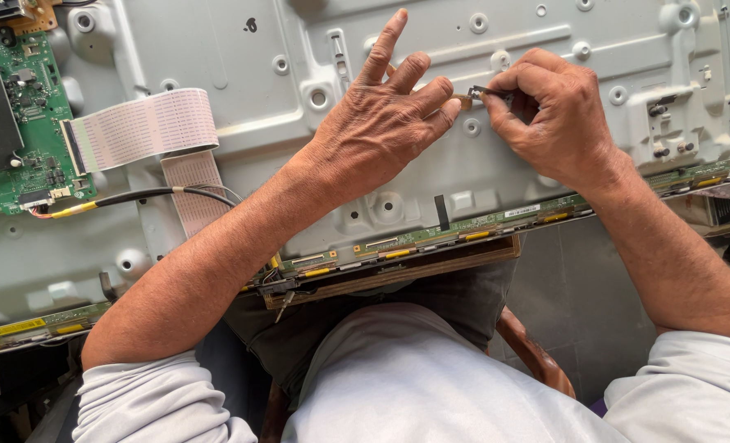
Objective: The person works on the back panel of a television, first unplugging a white ribbon cable from a board, then using pliers to grip and reposition a small flat flex cable connector on the panel, pressing and aligning it with their fingers.
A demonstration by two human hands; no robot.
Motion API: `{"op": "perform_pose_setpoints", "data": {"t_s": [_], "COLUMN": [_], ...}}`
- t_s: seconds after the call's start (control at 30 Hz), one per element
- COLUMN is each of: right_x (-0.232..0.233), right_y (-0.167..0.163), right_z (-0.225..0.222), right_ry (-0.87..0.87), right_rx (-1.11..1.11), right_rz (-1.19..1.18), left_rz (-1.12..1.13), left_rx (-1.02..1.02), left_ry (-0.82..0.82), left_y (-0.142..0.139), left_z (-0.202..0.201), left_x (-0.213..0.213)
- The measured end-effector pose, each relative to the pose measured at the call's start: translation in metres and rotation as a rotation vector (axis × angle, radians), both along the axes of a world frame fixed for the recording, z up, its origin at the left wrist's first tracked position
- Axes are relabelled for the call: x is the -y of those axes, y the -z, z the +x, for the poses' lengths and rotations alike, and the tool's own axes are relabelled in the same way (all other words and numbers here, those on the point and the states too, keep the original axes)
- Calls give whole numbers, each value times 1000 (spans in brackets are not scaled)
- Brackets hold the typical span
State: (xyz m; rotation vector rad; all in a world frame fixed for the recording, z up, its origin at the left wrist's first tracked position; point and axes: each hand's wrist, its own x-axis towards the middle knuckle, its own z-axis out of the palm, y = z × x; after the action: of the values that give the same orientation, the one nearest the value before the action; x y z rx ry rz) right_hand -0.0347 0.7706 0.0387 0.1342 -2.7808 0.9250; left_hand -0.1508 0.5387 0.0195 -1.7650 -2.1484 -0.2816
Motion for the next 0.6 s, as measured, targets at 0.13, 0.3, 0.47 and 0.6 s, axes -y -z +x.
{"op": "perform_pose_setpoints", "data": {"t_s": [0.13, 0.3, 0.47, 0.6], "right_x": [1, 1, 1, 0], "right_y": [-2, -6, -6, -2], "right_z": [0, 1, 2, 3], "right_ry": [-15, -38, -43, -50], "right_rx": [3, 3, 15, -11], "right_rz": [10, 34, 22, 15], "left_rz": [-6, -102, -159, -178], "left_rx": [-25, -153, -138, -97], "left_ry": [-13, -47, -62, -123], "left_y": [-3, -12, -21, -25], "left_z": [3, 15, 34, 55], "left_x": [-1, 1, 2, 2]}}
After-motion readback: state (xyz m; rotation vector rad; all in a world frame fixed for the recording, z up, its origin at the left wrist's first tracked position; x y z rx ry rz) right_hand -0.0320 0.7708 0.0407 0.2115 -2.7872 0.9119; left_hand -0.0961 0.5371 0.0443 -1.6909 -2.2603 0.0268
